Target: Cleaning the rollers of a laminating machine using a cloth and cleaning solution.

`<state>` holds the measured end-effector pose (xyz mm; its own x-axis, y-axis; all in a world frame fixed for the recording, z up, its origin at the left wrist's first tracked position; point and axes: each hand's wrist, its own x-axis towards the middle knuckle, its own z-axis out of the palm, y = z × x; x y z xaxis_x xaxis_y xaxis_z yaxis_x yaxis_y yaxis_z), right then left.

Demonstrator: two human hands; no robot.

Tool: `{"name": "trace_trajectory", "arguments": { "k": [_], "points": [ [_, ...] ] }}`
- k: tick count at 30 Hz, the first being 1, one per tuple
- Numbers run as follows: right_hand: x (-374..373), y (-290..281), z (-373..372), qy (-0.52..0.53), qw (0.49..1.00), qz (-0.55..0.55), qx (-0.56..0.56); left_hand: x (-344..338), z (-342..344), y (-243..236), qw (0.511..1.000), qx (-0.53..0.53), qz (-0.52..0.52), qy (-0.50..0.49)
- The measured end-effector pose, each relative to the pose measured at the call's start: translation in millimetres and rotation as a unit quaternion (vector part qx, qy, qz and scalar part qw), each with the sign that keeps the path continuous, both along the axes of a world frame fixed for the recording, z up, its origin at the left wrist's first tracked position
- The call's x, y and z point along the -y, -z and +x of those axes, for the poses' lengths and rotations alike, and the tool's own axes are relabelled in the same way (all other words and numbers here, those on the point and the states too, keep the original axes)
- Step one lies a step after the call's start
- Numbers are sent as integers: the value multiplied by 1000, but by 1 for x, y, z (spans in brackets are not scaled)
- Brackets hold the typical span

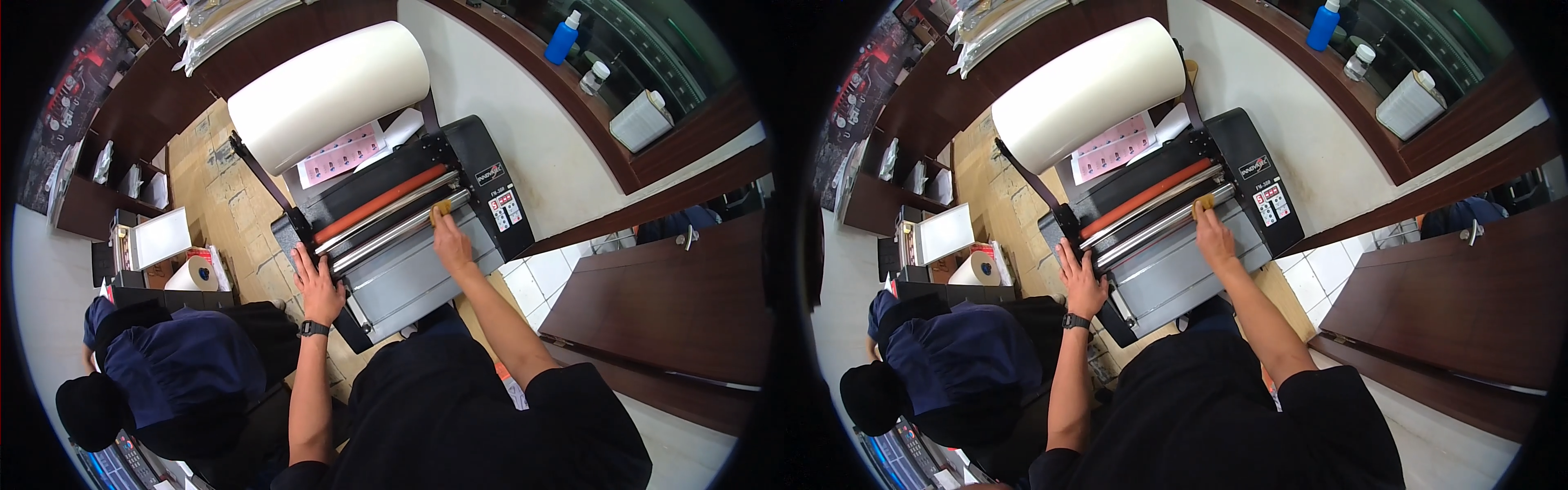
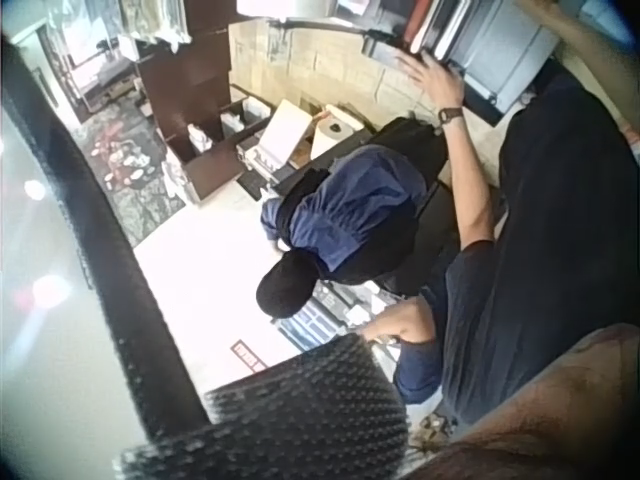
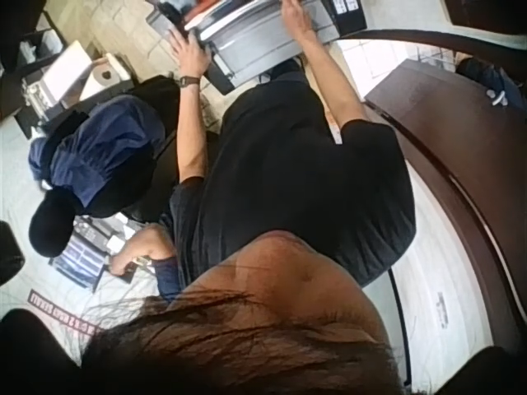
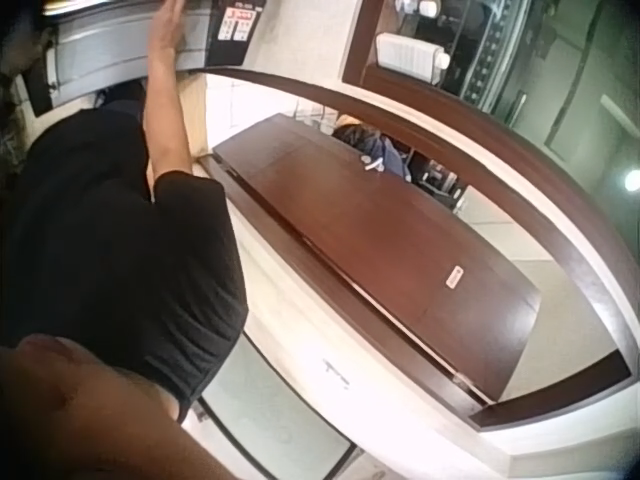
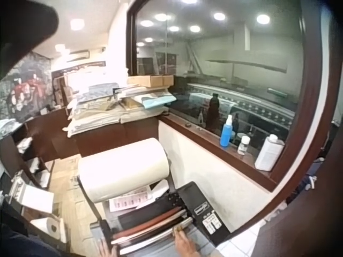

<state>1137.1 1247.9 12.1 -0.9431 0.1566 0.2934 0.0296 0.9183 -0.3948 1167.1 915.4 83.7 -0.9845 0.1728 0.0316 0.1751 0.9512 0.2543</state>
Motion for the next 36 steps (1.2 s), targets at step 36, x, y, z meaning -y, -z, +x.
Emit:
{"name": "trace_trajectory", "arguments": {
  "k": [36],
  "points": [
    [194,1,34,-357,929,-85,-57,4,19,30,954,-146,256,-52]
  ]
}}
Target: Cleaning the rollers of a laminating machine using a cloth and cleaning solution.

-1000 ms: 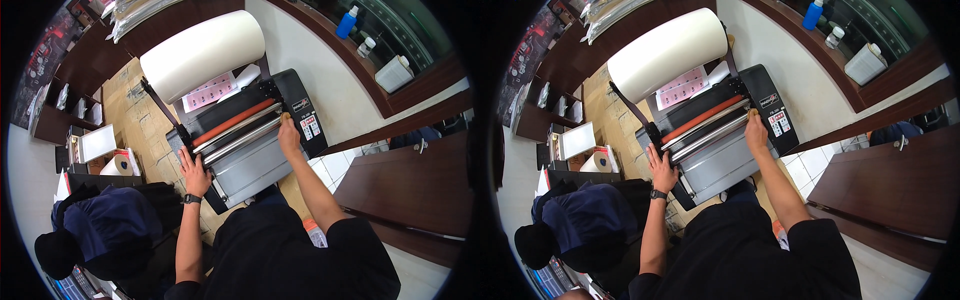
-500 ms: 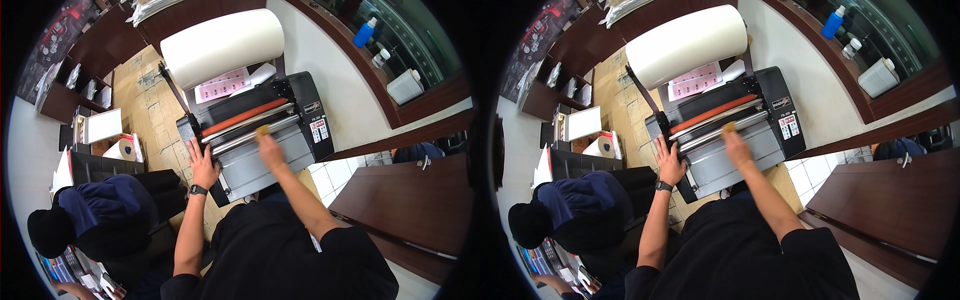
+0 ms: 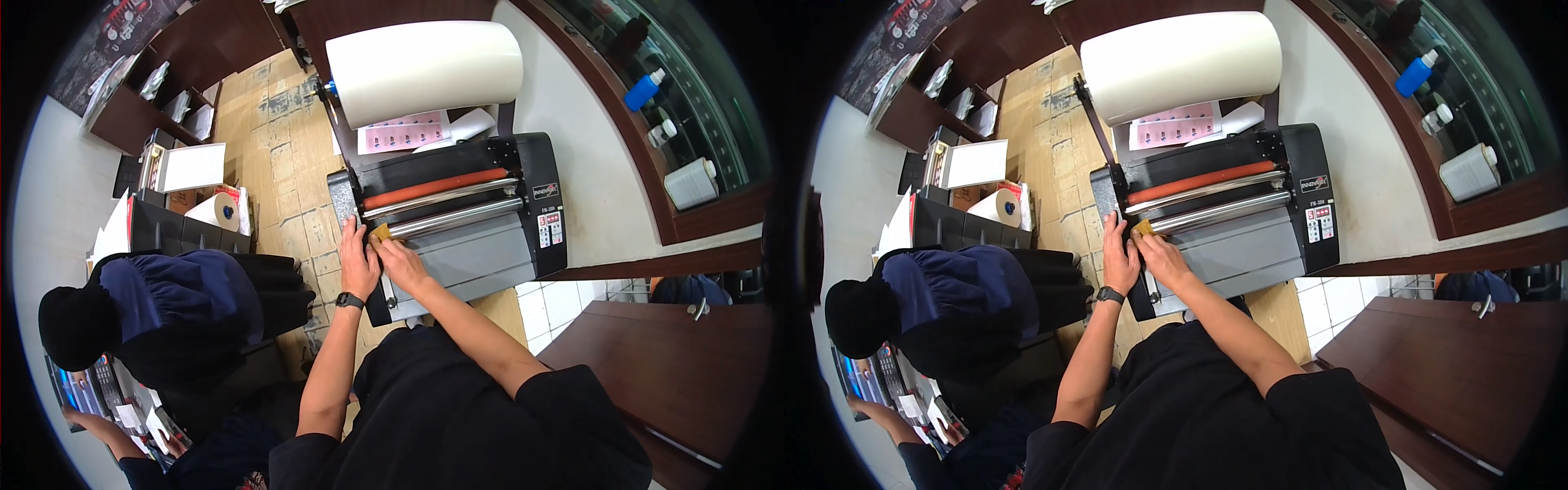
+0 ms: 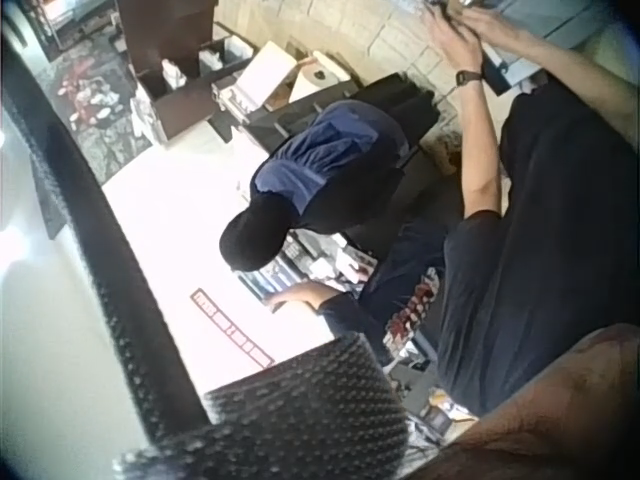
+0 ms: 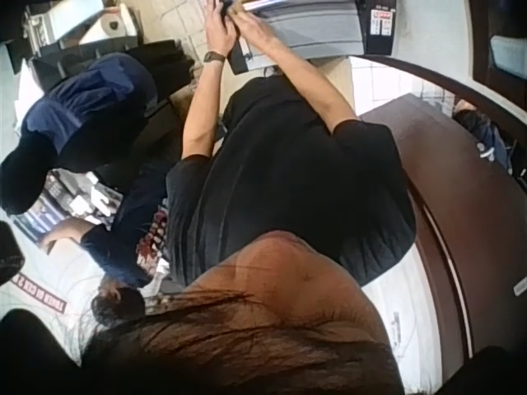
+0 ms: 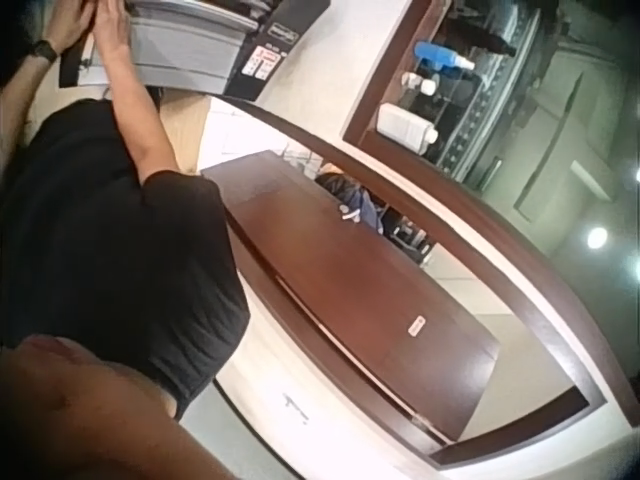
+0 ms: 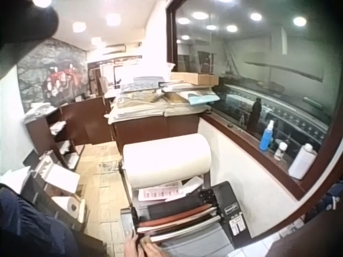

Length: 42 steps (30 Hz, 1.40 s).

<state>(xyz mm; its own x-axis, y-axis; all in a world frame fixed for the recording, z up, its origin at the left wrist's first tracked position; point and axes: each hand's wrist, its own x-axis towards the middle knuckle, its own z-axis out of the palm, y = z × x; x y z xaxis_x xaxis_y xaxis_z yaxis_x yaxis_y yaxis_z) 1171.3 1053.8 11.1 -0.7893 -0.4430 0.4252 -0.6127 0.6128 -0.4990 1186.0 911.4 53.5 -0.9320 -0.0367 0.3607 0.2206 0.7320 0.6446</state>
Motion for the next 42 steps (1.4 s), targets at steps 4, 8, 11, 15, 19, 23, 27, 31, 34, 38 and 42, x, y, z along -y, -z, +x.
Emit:
{"name": "trace_trajectory", "arguments": {
  "k": [4,8,11,15,19,23,27,31,34,38,42],
  "points": [
    [-70,-11,-11,47,995,78,-30,-1,3,9,1000,7,-7,-16],
    [-85,-11,-11,156,986,43,-49,-2,2,13,999,1,-24,-32],
    [-44,-5,-5,103,991,47,-65,-2,1,15,999,-8,-36,-38],
    [-44,-8,-6,52,997,31,-39,-2,3,16,998,-16,-43,-35],
    [-77,-14,-11,96,991,55,-75,-3,0,18,997,-17,-59,-46],
    [-26,-4,-6,77,992,78,-63,-3,1,19,997,-13,-70,-43],
    [-15,-3,-5,11,996,35,-87,-2,4,18,997,-19,-63,-33],
    [-67,-10,-9,116,987,51,-101,-3,2,18,997,-28,-58,-45],
    [-62,-7,-8,112,991,54,-58,-4,1,18,997,-6,-60,-38],
    [-21,0,-3,48,994,45,-88,-3,1,18,998,-8,-55,-40],
    [-50,-7,-5,51,993,57,-90,-4,2,19,997,-6,-58,-41]
  ]
}}
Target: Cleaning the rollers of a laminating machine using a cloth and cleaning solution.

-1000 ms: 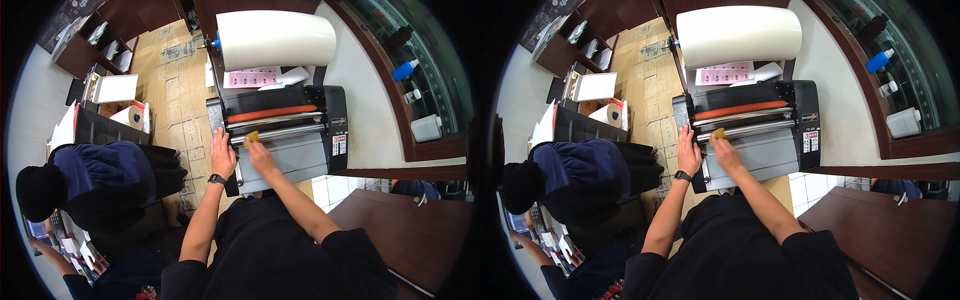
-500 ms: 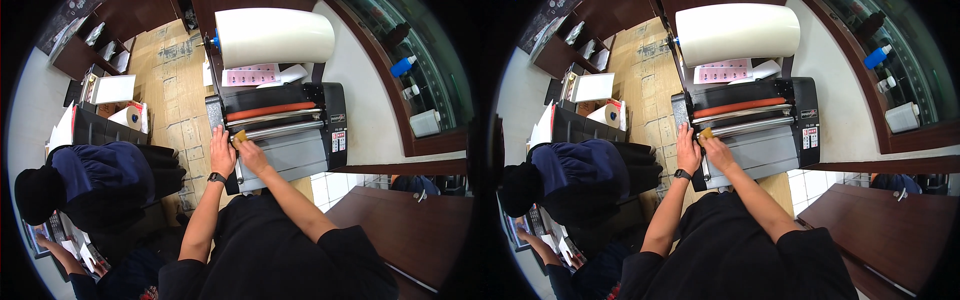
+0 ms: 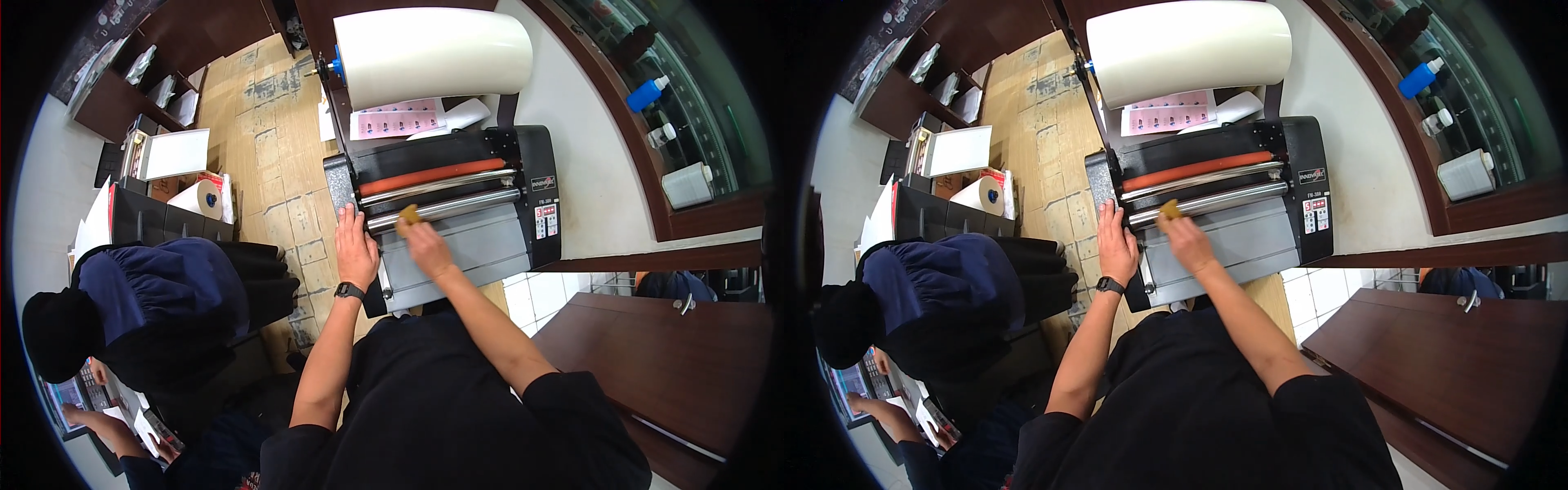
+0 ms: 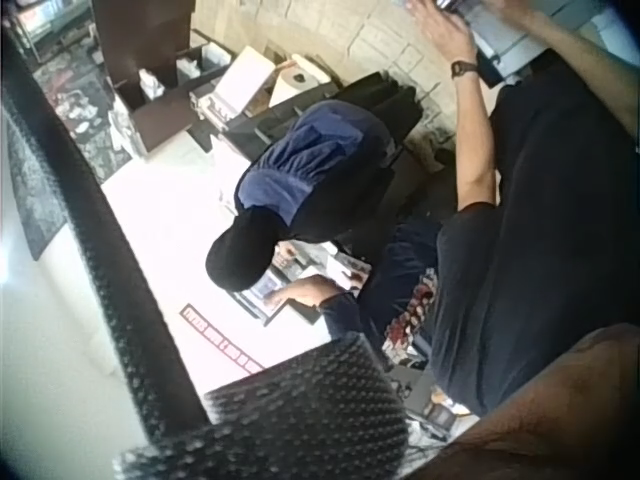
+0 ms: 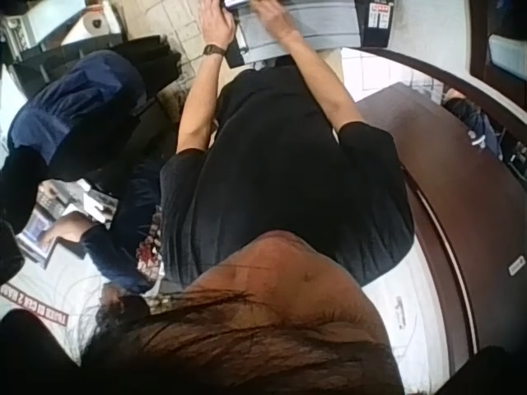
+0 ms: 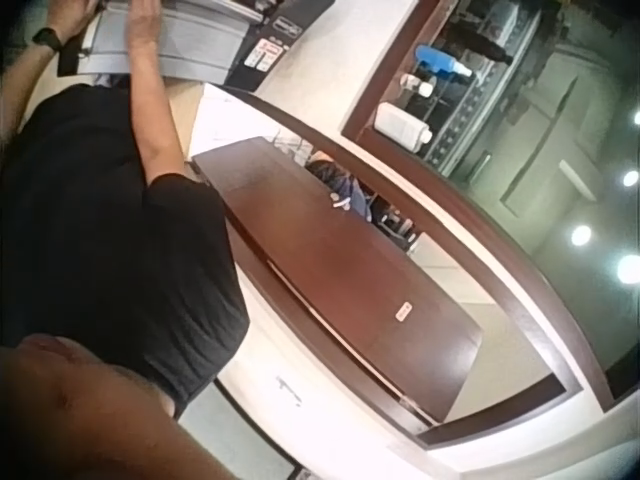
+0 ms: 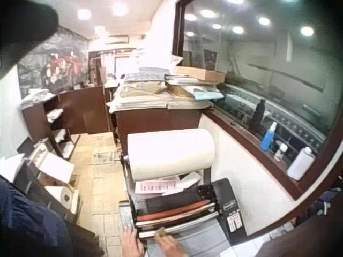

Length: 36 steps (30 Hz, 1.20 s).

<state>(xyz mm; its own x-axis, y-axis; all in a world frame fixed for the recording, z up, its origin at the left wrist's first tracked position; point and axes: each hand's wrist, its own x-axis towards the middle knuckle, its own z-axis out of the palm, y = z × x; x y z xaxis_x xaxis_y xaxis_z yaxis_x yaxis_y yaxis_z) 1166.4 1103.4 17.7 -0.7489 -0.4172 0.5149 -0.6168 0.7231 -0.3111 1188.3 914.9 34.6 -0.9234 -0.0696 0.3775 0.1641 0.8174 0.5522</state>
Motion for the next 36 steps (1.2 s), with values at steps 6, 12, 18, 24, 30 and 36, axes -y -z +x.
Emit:
{"name": "trace_trajectory", "arguments": {
  "k": [6,12,18,24,30,36],
  "points": [
    [17,5,0,24,1000,-1,-2,0,-1,1,1000,-15,-12,-3],
    [11,4,1,-16,1000,13,5,1,2,-1,1000,-7,-3,3],
    [0,-1,-1,33,999,3,12,0,1,0,1000,5,-7,3],
    [53,17,5,-53,996,-69,27,2,0,2,1000,-17,10,10],
    [-80,2,-11,160,987,0,20,2,1,3,1000,0,6,6],
    [-93,4,-16,129,991,31,-6,3,1,8,998,-34,54,0]
  ]
}}
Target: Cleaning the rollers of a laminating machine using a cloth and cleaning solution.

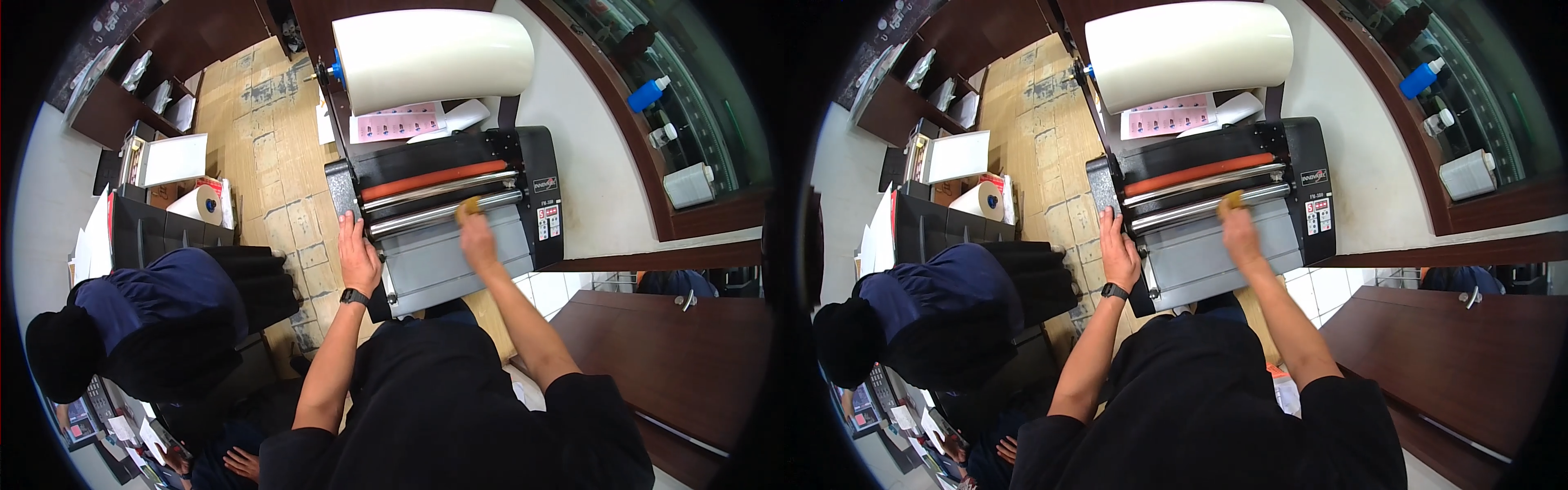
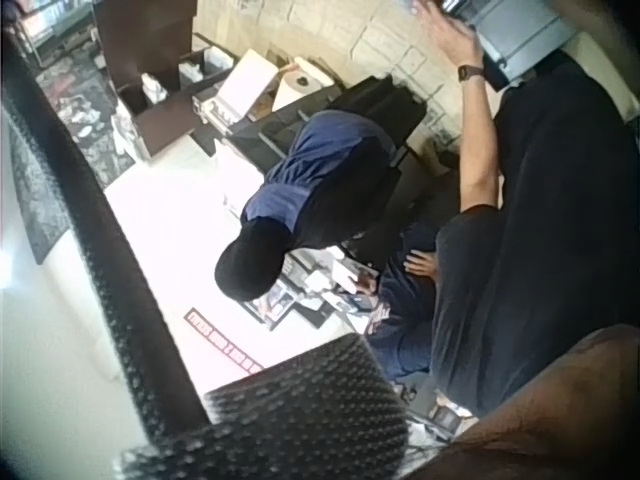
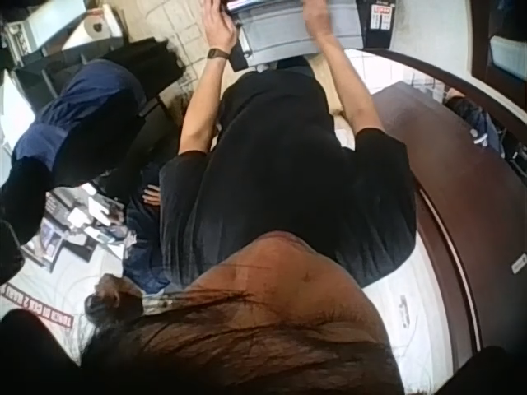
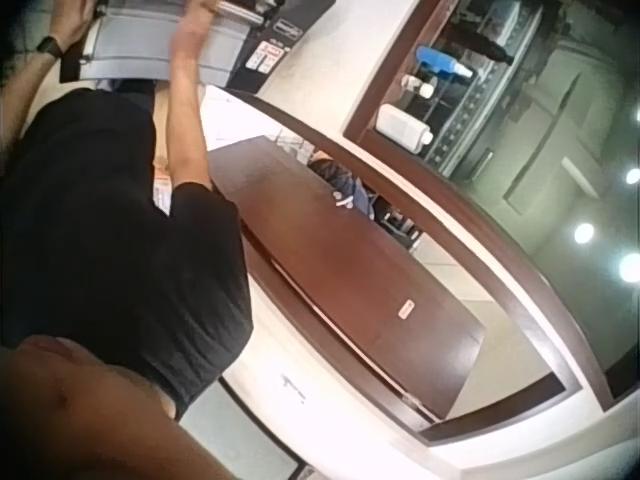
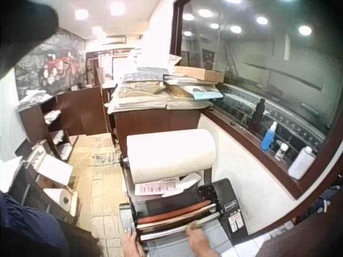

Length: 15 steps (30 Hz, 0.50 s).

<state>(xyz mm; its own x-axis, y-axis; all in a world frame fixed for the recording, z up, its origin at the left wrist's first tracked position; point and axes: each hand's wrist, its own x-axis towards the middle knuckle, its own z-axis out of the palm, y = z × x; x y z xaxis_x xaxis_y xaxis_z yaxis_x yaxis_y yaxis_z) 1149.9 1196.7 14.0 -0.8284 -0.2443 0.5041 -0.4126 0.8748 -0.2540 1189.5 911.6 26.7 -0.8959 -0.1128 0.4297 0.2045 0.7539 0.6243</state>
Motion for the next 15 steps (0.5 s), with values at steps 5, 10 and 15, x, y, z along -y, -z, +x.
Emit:
{"name": "trace_trajectory", "arguments": {
  "k": [5,10,15],
  "points": [
    [129,13,14,-228,973,-30,-20,1,-1,1,995,-5,63,-71],
    [96,-3,10,-192,981,-28,21,7,3,1,996,-7,7,-91],
    [63,-11,7,-104,994,-17,18,6,1,1,997,15,25,-76]
  ]
}}
